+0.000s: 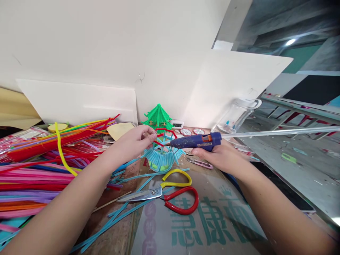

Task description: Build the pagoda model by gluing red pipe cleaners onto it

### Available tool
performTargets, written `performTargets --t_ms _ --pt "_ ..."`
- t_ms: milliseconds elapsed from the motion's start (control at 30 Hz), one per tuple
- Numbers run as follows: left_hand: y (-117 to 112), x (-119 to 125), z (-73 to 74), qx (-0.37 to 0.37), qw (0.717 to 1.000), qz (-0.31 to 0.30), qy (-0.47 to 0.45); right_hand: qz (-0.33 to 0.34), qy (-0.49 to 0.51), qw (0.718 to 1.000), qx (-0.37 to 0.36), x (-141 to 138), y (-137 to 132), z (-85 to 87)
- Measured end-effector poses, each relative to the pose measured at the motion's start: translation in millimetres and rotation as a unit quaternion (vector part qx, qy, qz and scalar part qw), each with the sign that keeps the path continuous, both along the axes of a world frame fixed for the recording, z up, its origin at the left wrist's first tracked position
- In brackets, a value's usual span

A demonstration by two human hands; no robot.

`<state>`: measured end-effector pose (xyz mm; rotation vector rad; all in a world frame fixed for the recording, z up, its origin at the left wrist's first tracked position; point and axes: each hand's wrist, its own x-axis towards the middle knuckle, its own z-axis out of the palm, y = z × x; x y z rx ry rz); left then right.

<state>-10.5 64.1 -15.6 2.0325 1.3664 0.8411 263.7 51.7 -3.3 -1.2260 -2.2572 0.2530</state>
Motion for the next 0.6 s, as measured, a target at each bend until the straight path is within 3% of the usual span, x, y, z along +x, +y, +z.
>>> performTargets --t_ms 600 --pt "-0.9 -0.5 1.7 0.005 1.0 -0.007 0.007 0.006 0.004 0.999 -0.052 -3.3 -2.5 0.7"
